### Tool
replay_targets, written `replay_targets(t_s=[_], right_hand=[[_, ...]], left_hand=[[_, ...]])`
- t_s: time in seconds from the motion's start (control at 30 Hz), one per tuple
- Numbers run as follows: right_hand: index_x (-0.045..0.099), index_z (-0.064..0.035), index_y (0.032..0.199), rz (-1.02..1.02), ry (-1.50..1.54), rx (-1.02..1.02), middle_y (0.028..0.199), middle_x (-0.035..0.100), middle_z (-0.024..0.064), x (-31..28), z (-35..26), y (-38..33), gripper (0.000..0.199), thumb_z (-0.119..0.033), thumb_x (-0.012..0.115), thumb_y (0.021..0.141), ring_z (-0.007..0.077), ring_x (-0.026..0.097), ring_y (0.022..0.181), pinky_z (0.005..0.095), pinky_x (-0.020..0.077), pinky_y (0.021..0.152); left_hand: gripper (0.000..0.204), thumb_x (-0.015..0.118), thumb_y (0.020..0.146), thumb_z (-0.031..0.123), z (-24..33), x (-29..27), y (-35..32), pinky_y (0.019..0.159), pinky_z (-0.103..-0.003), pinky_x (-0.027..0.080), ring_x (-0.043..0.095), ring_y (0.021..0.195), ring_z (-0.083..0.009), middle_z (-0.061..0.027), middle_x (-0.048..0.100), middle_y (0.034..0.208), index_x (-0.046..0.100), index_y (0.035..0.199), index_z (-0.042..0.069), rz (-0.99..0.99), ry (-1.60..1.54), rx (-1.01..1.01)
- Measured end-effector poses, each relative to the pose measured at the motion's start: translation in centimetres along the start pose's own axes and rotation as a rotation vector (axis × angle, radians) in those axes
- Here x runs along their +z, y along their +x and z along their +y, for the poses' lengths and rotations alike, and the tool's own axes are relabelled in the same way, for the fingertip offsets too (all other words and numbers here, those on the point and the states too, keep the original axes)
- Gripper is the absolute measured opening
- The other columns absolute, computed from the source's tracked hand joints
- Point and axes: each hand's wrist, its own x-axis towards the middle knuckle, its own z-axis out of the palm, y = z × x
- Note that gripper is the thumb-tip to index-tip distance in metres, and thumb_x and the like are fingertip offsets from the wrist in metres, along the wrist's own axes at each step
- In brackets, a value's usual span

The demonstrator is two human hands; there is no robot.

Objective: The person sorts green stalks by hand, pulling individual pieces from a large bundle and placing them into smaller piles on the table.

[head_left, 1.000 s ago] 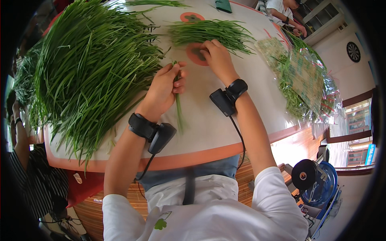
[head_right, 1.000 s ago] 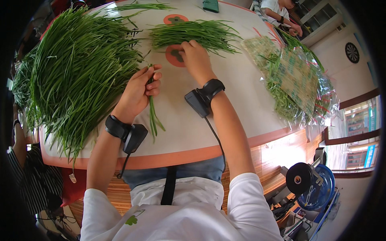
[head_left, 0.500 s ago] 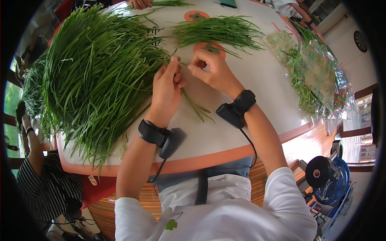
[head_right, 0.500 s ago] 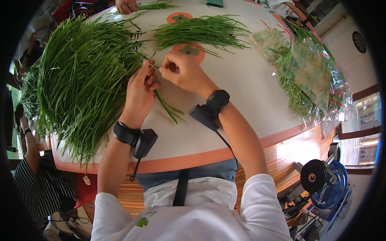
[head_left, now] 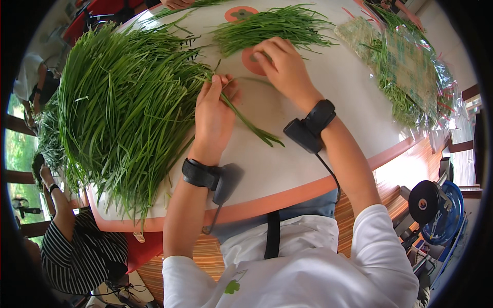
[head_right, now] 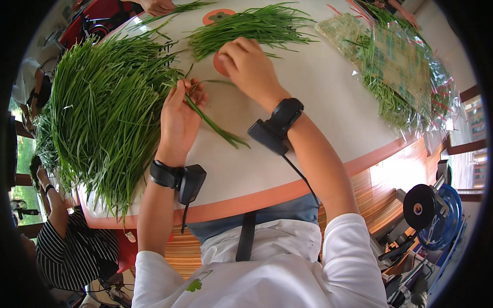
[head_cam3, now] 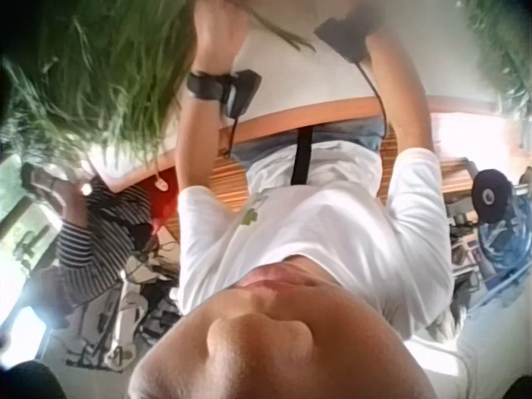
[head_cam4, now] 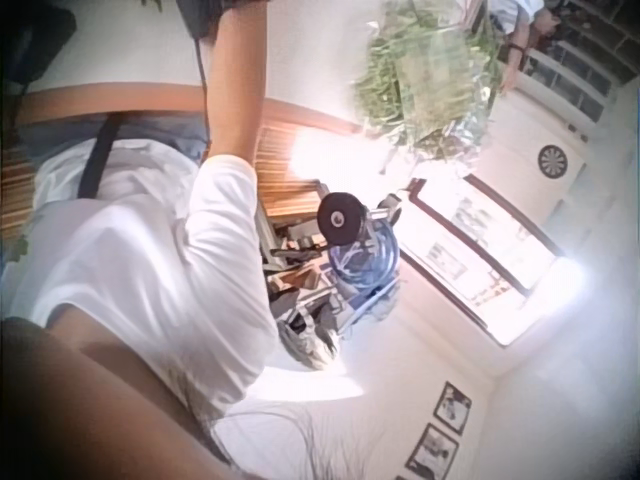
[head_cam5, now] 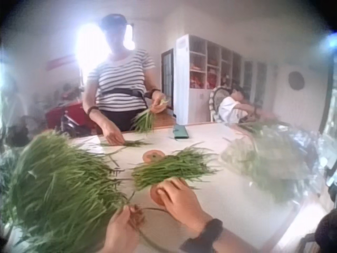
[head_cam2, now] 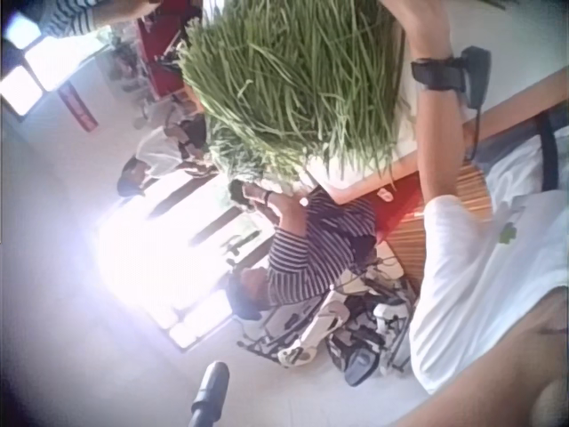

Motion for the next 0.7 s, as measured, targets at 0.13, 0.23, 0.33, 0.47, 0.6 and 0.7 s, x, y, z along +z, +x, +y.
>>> replay_targets(t_s=[0.13, 0.23, 0.33, 0.47, 0.6, 0.7], right_hand=[[0.057, -0.0081, 0.119, -0.162, -0.317, 0.002, 0.106, 0.063, 0.0107, -1.7, 2.8, -0.3, 0.030, -0.011, 0.057, 0.088, 0.0323, 0.058, 0.098, 0.0402, 0.0494, 0.085], [0.060, -0.0065, 0.114, -0.199, -0.313, 0.072, 0.106, 0.062, 0.0112, -2.2, 3.4, -0.5, 0.027, -0.011, 0.058, 0.087, 0.0314, 0.059, 0.097, 0.0405, 0.0498, 0.082], [0.064, -0.0050, 0.100, -0.257, -0.329, 0.124, 0.100, 0.064, 0.0104, -2.3, 2.9, 0.0, 0.017, -0.011, 0.060, 0.085, 0.0308, 0.061, 0.091, 0.0399, 0.0507, 0.077], [0.063, -0.0022, 0.085, -0.326, -0.277, 0.185, 0.082, 0.063, 0.0106, -2.4, 2.2, 0.1, 0.010, -0.011, 0.062, 0.079, 0.0280, 0.061, 0.075, 0.0371, 0.0490, 0.067], [0.060, -0.0018, 0.082, -0.396, -0.187, 0.261, 0.072, 0.060, 0.0086, -2.4, 1.3, 0.1, 0.010, -0.009, 0.064, 0.076, 0.0198, 0.057, 0.063, 0.0311, 0.0459, 0.060], [0.062, -0.0034, 0.082, -0.449, 0.183, 0.201, 0.073, 0.063, 0.0053, -2.3, 0.5, 0.1, 0.009, -0.012, 0.063, 0.077, 0.0159, 0.060, 0.070, 0.0290, 0.0478, 0.065]], left_hand=[[0.017, 0.045, 0.101, 0.024, 0.2, 0.3, -0.3, 0.084, -0.030, 0.044, 0.046, 0.079, -0.0111, 0.0009, 0.047, 0.082, 0.050, 0.093, 0.010, -0.039, 0.070, 0.010], [0.017, 0.044, 0.102, 0.023, 0.2, -0.1, -0.4, 0.070, -0.025, 0.043, 0.040, 0.068, -0.0089, 0.0029, 0.041, 0.075, 0.049, 0.094, 0.009, -0.112, -0.023, -0.084], [0.017, 0.043, 0.102, 0.021, 0.5, -0.9, 0.0, 0.055, -0.021, 0.033, 0.032, 0.059, -0.0069, 0.0041, 0.038, 0.071, 0.049, 0.094, 0.008, -0.165, -0.033, -0.140], [0.018, 0.044, 0.102, 0.022, 0.4, -0.7, 0.0, 0.050, -0.021, 0.024, 0.027, 0.057, -0.0063, 0.0042, 0.035, 0.069, 0.049, 0.095, 0.006, -0.091, -0.016, -0.171], [0.020, 0.045, 0.101, 0.024, 0.2, -1.0, 0.1, 0.052, -0.022, 0.028, 0.030, 0.060, -0.0074, 0.0029, 0.037, 0.072, 0.049, 0.097, 0.004, -0.048, -0.030, -0.188], [0.023, 0.047, 0.101, 0.027, 0.1, -0.9, 0.2, 0.056, -0.023, 0.032, 0.033, 0.062, -0.0089, 0.0013, 0.040, 0.074, 0.049, 0.099, 0.004, -0.014, -0.045, -0.191]])
